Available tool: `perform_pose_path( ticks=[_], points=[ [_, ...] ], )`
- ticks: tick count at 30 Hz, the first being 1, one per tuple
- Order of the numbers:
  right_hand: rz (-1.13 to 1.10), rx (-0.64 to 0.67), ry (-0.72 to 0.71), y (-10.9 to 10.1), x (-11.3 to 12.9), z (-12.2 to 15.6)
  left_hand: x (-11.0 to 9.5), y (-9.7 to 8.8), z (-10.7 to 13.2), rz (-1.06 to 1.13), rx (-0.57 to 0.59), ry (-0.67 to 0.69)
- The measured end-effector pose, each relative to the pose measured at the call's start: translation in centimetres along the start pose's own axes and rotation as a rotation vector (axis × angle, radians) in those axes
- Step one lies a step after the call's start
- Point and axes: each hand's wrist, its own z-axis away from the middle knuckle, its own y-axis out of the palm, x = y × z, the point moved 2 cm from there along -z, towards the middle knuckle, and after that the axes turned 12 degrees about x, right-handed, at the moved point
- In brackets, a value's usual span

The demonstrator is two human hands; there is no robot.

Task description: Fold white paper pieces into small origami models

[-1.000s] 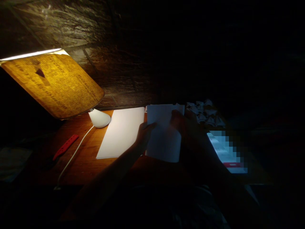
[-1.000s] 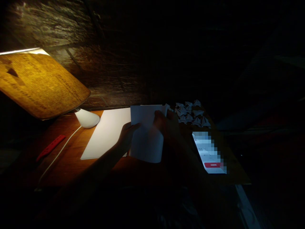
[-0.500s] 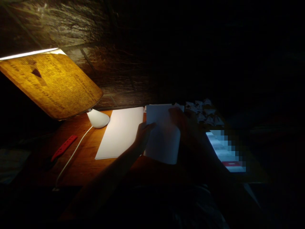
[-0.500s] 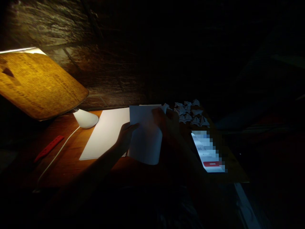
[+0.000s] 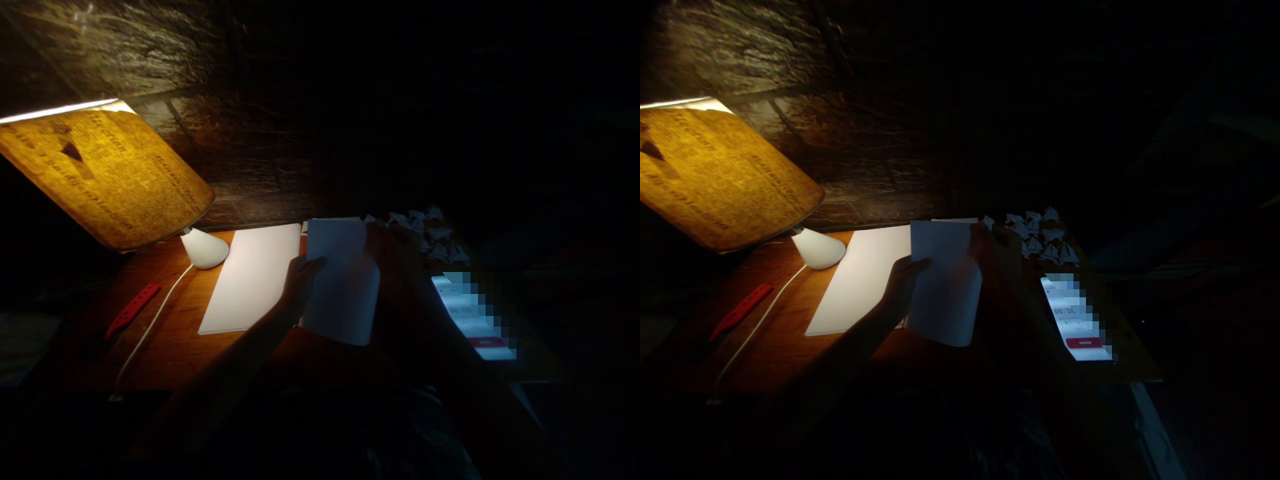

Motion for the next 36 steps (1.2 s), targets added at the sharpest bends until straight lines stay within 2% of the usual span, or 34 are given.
perform_pose_path(
  ticks=[8,13,15,21,24,30,36],
  points=[
    [0.088,-0.026,-0.092,-0.6,0.0,-0.3,0.0,-0.2,-0.1,-0.047,0.004,0.063],
    [0.064,-0.033,-0.087,-0.5,0.3,-0.1,-0.1,-0.1,0.0,-0.046,-0.009,0.068],
    [0.071,0.017,-0.058,-0.4,0.2,0.0,-0.2,-0.3,0.0,-0.067,-0.027,0.082],
    [0.098,0.323,0.083,1.4,-0.4,1.2,-1.0,-1.0,-0.3,-0.144,-0.089,0.179],
    [0.138,0.378,0.141,2.2,-0.3,2.1,-1.4,-1.4,-0.5,-0.146,-0.124,0.214],
    [0.283,0.284,0.198,2.0,-0.4,2.2,-1.4,-1.8,-0.8,-0.072,-0.166,0.183],
    [0.318,0.237,0.217,2.4,0.4,2.4,-1.0,-1.6,-1.0,0.010,-0.160,0.174]
  ],
)
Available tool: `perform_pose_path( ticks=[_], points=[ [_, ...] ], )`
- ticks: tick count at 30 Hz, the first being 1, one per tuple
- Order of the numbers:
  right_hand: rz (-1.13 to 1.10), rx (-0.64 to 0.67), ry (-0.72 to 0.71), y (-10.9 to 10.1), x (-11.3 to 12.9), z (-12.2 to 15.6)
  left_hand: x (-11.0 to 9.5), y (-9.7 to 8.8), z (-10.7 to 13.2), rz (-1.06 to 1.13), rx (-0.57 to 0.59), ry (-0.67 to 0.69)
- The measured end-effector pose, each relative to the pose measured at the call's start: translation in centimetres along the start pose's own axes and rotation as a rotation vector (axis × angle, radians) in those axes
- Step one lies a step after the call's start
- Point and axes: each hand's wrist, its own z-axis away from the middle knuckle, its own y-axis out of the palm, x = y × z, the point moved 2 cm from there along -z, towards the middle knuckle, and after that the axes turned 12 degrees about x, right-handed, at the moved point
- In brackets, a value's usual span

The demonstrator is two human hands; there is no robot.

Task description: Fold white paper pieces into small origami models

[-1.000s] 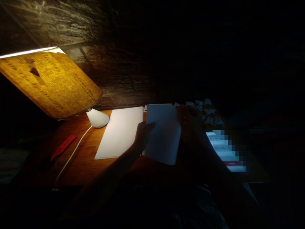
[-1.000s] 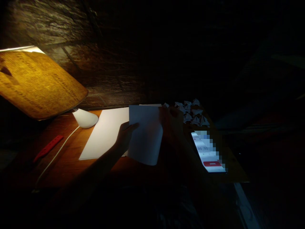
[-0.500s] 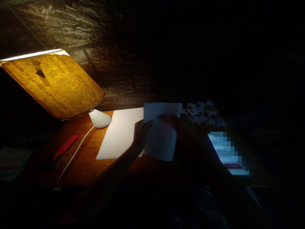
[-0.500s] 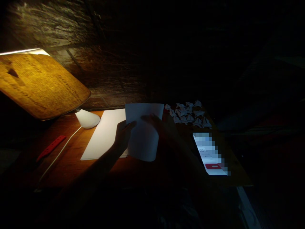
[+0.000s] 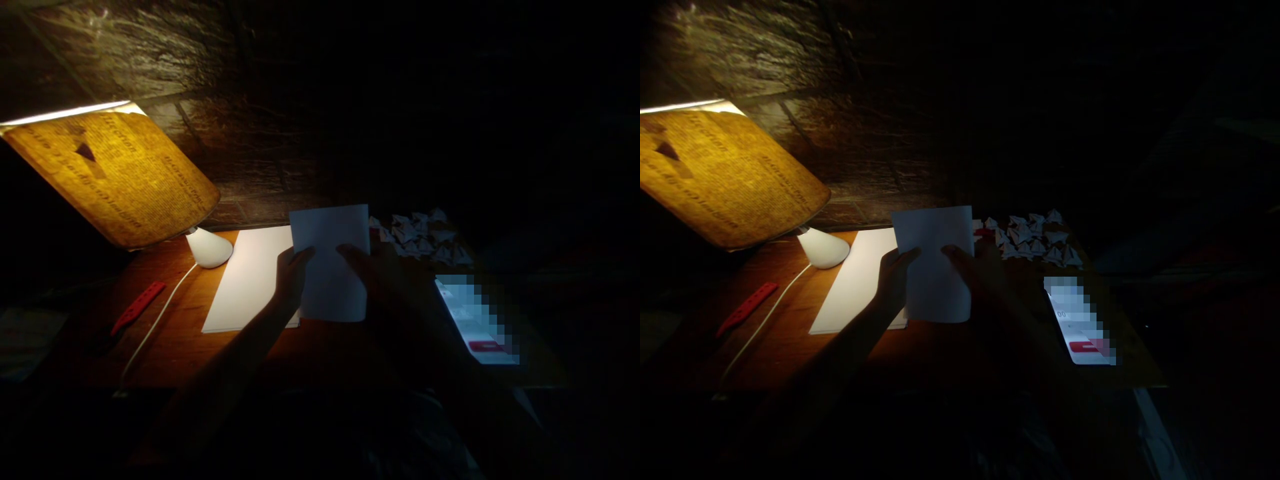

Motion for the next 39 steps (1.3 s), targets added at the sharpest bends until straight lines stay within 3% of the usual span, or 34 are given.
perform_pose_path(
  ticks=[7,18,25,29,39],
  points=[
    [0.020,0.148,0.029,0.2,0.0,-0.2,-0.4,-0.7,-0.6,0.073,-0.047,0.014],
    [0.156,0.045,0.041,0.0,-0.5,-0.4,-0.6,-0.7,-0.9,0.132,-0.110,0.020],
    [0.043,0.186,0.075,0.3,-0.7,-0.5,-1.0,-1.2,-1.3,0.141,-0.148,0.070],
    [0.006,0.189,0.106,0.1,-1.7,-0.9,-1.3,-1.6,-1.7,0.149,-0.209,0.078],
    [0.066,0.146,0.025,-0.3,-2.5,-1.6,-1.3,-1.5,-1.5,0.140,-0.205,0.068]
  ],
)
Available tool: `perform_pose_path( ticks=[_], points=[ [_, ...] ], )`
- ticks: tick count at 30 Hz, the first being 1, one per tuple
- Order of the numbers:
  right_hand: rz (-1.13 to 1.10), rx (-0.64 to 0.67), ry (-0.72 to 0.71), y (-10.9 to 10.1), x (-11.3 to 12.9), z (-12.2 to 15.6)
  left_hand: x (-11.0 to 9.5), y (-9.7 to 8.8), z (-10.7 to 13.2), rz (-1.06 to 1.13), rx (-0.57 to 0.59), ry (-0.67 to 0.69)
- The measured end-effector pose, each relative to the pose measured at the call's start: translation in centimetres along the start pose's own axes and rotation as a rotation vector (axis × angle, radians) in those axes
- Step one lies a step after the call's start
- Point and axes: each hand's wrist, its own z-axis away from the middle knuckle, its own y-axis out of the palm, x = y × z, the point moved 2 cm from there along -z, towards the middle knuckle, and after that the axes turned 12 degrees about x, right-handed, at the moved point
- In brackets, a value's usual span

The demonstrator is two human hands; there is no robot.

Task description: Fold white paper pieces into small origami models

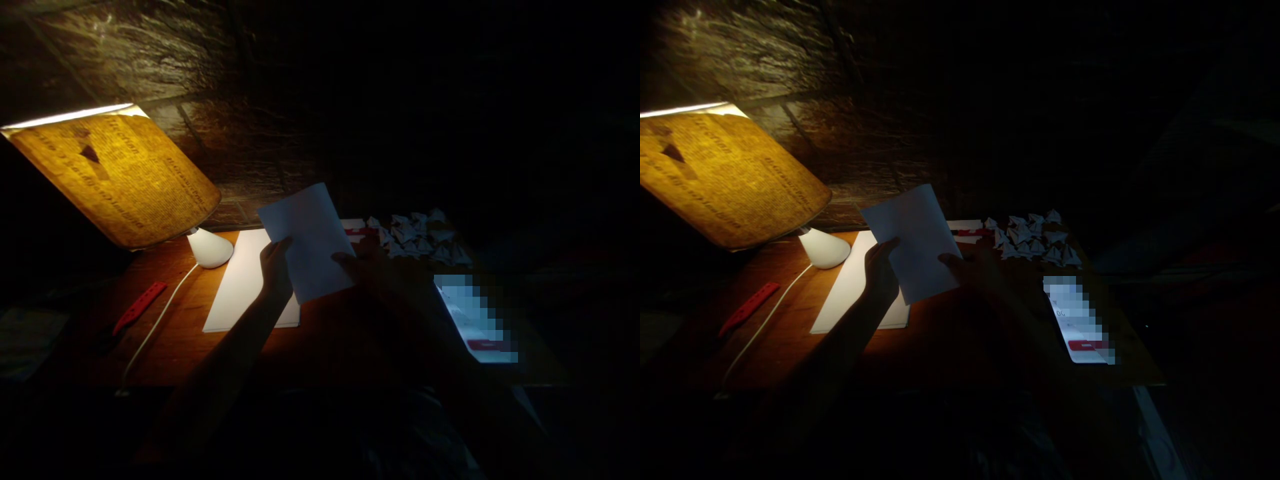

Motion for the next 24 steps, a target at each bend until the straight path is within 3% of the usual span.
perform_pose_path(
  ticks=[9,15,24],
  points=[
    [-0.022,0.037,0.004,-0.1,-0.1,0.0,-0.1,-1.1,-1.1,0.019,-0.030,-0.019],
    [0.006,-0.020,0.010,-0.3,-0.3,-0.1,0.3,-1.4,-1.4,0.009,-0.011,-0.035],
    [0.054,0.035,-0.025,-0.5,0.3,0.1,0.1,-1.8,-1.9,0.034,-0.059,-0.019]
  ],
)
